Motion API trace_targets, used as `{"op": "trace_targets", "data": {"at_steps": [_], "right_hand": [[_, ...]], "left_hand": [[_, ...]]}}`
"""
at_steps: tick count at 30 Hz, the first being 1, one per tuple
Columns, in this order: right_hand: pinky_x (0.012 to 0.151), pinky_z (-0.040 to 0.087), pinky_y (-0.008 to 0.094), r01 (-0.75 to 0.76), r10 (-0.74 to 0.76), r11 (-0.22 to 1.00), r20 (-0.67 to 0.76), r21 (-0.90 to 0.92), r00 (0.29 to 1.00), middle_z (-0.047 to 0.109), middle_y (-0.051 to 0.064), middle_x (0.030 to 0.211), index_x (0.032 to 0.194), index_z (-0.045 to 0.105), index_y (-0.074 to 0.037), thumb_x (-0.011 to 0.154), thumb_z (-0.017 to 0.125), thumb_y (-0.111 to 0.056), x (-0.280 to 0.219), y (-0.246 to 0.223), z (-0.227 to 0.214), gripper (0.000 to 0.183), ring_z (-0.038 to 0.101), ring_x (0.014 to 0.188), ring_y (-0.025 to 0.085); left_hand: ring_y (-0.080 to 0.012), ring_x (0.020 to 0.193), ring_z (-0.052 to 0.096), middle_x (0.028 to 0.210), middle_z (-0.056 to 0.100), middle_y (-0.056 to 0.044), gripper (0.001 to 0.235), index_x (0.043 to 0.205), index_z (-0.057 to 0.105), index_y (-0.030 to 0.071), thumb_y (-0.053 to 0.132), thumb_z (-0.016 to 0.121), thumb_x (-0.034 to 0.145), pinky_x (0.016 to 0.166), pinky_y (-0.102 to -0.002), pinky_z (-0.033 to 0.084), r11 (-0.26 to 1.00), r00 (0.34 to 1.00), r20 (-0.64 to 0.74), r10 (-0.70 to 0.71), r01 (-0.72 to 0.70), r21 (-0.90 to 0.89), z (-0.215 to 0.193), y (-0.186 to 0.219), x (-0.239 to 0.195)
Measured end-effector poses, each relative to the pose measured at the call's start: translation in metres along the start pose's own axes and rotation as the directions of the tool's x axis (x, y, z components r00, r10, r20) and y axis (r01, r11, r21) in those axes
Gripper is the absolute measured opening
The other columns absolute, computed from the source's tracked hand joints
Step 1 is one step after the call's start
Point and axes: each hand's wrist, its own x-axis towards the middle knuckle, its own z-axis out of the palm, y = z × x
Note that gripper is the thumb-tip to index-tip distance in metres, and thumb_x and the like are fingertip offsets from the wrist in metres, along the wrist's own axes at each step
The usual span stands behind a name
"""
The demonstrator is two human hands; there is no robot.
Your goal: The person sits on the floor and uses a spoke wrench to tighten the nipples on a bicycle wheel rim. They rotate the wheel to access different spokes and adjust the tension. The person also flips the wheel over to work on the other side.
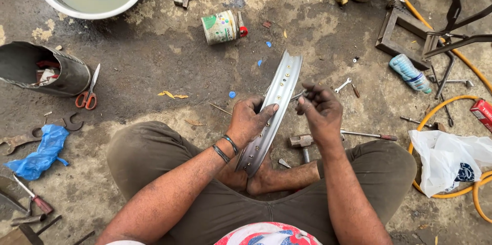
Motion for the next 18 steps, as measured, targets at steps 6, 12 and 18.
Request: {"op": "trace_targets", "data": {"at_steps": [6, 12, 18], "right_hand": [[0.063, 0.065, 0.028, 0.020, 0.016, 0.981, 0.183, -0.191, 0.983, 0.074, 0.008, 0.087, 0.099, 0.075, -0.005, 0.093, 0.075, -0.005, -0.006, 0.009, -0.011, 0.006, 0.073, 0.073, 0.013], [0.067, 0.068, 0.031, -0.128, 0.151, 0.986, 0.250, -0.106, 0.956, 0.073, 0.009, 0.082, 0.092, 0.071, -0.001, 0.091, 0.074, -0.005, -0.017, 0.019, -0.015, 0.005, 0.075, 0.076, 0.015], [0.070, 0.068, 0.032, -0.209, 0.296, 0.943, 0.368, -0.258, 0.882, 0.077, 0.010, 0.082, 0.091, 0.069, 0.000, 0.092, 0.071, -0.007, -0.015, 0.004, -0.031, 0.008, 0.078, 0.079, 0.015]], "left_hand": [[-0.0101, 0.062, 0.068, 0.073, 0.073, -0.004, 0.035, 0.093, 0.076, 0.002, 0.037, 0.078, 0.089, 0.054, -0.028, 0.058, 1.000, 0.999, -0.032, 0.027, -0.027, -0.011, -0.007, -0.003, 0.006], [-0.0116, 0.064, 0.068, 0.072, 0.070, -0.005, 0.041, 0.090, 0.075, 0.001, 0.042, 0.074, 0.093, 0.055, -0.029, 0.058, 0.998, 0.998, 0.014, 0.056, -0.056, -0.008, -0.006, -0.003, -0.009], [-0.0107, 0.069, 0.070, 0.078, 0.072, -0.005, 0.043, 0.096, 0.076, 0.002, 0.044, 0.071, 0.095, 0.059, -0.027, 0.059, 0.988, 0.988, 0.008, 0.154, -0.154, -0.002, 0.014, -0.001, -0.014]]}}
